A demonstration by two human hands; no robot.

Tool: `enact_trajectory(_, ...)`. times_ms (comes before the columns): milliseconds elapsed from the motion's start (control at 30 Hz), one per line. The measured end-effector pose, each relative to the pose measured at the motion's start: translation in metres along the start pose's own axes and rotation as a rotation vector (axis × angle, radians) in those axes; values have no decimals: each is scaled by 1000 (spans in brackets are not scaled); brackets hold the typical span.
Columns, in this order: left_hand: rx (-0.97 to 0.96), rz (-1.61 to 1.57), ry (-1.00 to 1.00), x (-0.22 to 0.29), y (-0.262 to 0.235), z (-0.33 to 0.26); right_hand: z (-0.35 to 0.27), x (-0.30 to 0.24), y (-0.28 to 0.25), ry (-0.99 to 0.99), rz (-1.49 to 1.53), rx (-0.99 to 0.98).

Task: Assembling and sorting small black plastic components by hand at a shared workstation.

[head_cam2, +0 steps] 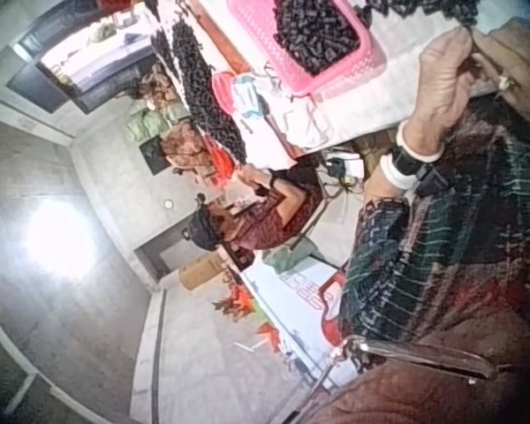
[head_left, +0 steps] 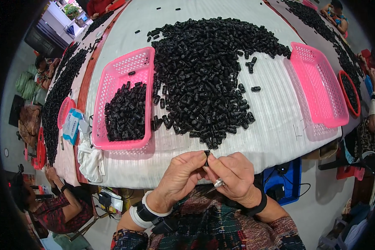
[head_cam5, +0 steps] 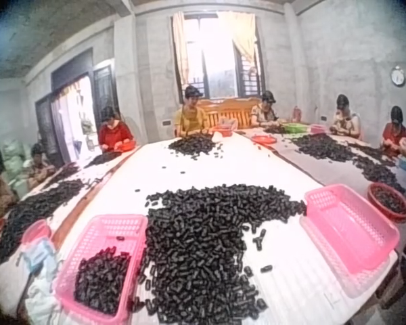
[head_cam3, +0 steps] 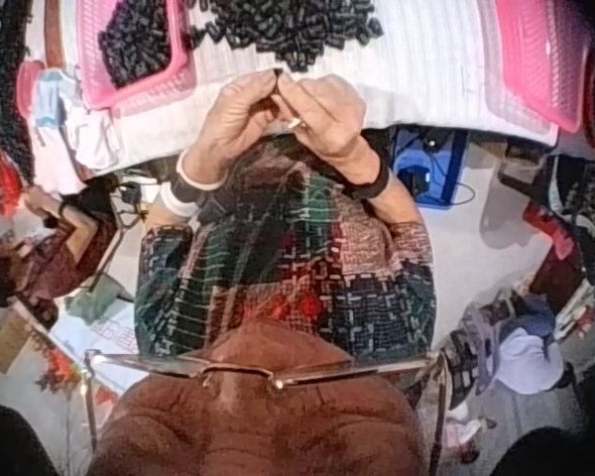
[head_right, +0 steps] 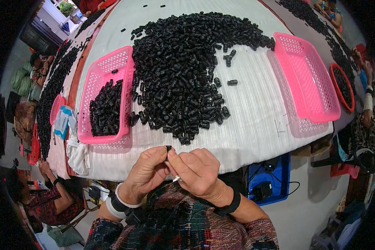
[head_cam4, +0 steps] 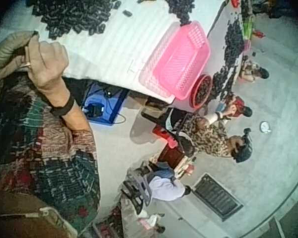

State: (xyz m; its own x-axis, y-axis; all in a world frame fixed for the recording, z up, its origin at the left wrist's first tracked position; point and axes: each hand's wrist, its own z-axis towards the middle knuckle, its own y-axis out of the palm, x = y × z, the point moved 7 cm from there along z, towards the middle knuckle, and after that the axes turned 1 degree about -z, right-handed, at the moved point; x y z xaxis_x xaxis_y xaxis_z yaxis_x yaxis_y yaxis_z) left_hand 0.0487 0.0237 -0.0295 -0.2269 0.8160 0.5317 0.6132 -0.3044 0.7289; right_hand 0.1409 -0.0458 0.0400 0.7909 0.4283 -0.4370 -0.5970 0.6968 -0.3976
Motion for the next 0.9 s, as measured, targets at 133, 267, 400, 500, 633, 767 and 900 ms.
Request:
enact_trajectory(133, 47, 35, 11, 1, 2, -1, -1, 1, -1, -4, 12, 27)
enact_trajectory(267, 71, 75, 26, 1, 2, -2, -1, -1, -2, -12, -3, 21)
enact_trajectory(400, 66, 88, 32, 1, 4, -2, -3, 0, -1, -13, -7, 15)
enact_trajectory(500, 95, 80, 47, 1, 5, -3, -3, 0, 0, -15, -7, 15)
enact_trajectory(633, 112, 94, 48, 1, 4, -2, -3, -1, 0, -14, -1, 9)
enact_trajectory(767, 61, 39, 21, 0, -2, 1, -2, 0, 1, 63, 80, -47)
enact_trajectory(900, 22, 28, 14, 9, -1, -4, 9, 20, 6, 417, 500, -202)
